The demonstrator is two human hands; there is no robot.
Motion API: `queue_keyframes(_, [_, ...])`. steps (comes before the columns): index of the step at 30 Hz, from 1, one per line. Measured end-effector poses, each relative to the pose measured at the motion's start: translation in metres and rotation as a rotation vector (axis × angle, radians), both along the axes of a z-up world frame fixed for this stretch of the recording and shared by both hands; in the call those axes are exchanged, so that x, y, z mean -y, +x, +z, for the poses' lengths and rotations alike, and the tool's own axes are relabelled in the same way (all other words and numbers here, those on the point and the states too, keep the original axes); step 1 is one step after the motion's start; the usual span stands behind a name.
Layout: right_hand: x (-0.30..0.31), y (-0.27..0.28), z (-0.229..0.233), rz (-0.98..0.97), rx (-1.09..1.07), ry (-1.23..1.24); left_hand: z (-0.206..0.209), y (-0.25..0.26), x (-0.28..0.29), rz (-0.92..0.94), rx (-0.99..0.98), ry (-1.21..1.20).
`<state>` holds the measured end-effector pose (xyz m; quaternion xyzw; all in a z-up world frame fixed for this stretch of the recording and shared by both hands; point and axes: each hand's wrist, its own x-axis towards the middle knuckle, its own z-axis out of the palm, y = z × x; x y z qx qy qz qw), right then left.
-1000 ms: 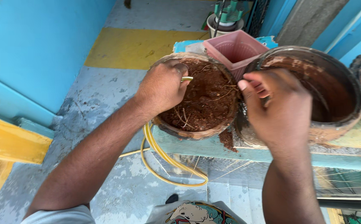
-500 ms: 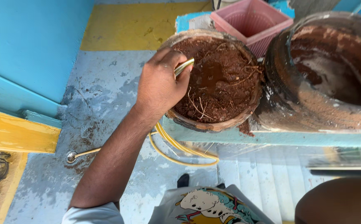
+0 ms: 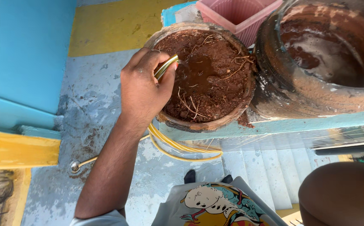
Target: The person cleans debris and moss from inside several clay plant pots using a yellow hose and their hands.
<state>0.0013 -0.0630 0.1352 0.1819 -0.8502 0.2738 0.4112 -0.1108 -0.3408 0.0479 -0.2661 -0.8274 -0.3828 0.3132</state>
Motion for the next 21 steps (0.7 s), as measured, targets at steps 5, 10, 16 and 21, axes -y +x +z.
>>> queue_keyframes(5, [0.003, 0.006, -0.009, -0.013, 0.022, -0.04, -0.002, 0.001, 0.002, -0.014, 0.028, 0.019])
queue_keyframes(10, [-0.001, -0.002, -0.006, 0.018, 0.021, -0.032, -0.002, 0.001, 0.004, -0.035, 0.022, 0.055])
queue_keyframes(16, [-0.003, -0.009, -0.011, 0.067, 0.036, -0.019, -0.004, 0.003, 0.006, 0.003, -0.012, 0.025])
queue_keyframes(21, [0.003, -0.018, -0.02, 0.077, 0.02, -0.067, 0.0, 0.002, 0.005, 0.023, -0.016, 0.034])
